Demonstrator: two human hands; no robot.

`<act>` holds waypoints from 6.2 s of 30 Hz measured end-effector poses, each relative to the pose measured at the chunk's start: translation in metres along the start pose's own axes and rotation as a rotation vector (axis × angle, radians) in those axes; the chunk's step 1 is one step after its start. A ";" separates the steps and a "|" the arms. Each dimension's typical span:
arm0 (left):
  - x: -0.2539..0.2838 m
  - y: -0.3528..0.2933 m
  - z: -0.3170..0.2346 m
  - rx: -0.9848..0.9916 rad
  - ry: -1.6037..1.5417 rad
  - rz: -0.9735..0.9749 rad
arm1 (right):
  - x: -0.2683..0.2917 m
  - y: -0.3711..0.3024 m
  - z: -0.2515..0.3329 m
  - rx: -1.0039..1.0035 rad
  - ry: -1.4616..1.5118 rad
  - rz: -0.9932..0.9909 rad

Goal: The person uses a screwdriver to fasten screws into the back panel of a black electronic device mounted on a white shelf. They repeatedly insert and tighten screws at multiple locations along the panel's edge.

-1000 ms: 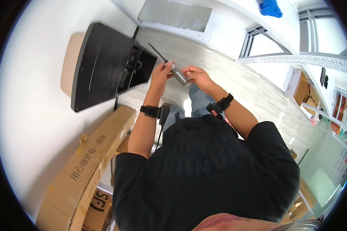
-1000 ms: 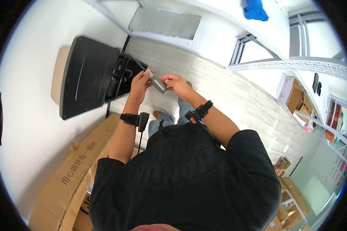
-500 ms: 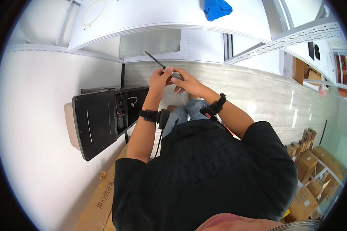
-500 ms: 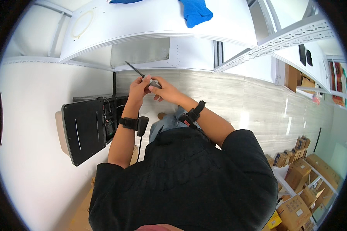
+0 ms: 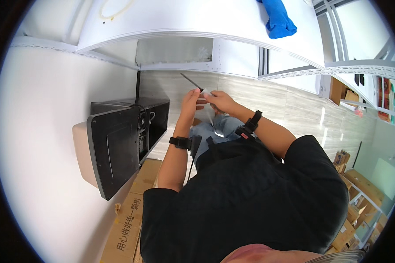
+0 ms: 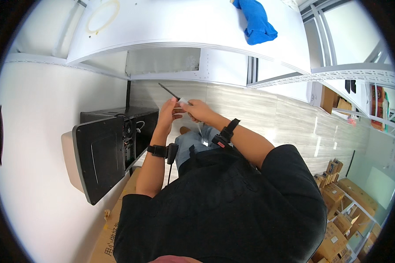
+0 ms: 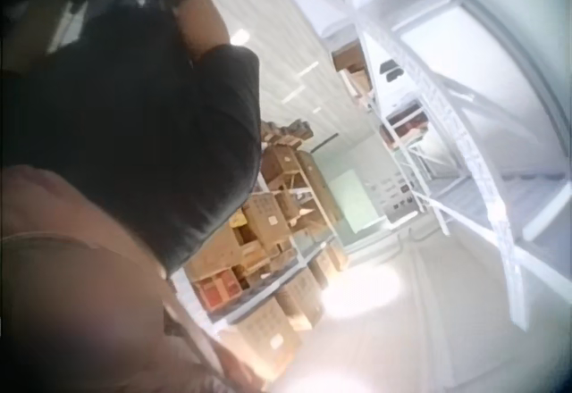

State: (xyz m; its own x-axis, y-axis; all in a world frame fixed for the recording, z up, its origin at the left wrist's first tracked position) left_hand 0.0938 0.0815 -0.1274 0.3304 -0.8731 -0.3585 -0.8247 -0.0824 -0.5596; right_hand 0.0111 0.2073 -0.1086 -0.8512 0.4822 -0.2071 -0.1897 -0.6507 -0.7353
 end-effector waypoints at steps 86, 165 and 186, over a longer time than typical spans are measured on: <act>0.180 0.525 0.289 -0.332 -0.868 -0.339 | 0.376 0.481 -0.164 0.480 -0.102 -0.157; 0.202 0.065 0.327 -1.150 -0.113 -1.413 | 0.031 0.274 0.029 1.232 -0.081 0.759; 0.217 -0.077 0.405 -1.140 -0.022 -2.053 | -0.132 0.286 -0.058 1.097 -0.024 0.777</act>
State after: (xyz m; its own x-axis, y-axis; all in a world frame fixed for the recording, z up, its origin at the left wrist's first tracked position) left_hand 0.4148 0.0931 -0.4647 0.7426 0.6632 -0.0930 0.6345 -0.6524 0.4144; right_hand 0.0978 -0.0084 -0.3288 -0.9225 -0.2270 -0.3121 0.0616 -0.8849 0.4616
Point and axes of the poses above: each hand's wrist, its own y-axis towards the middle knuckle, its own x-axis out of the back of the hand, z = x × y, the point moved 3 cm from there along y, towards the middle knuckle, and after that the axes turned 10 degrees about z, right-handed, at the moved point
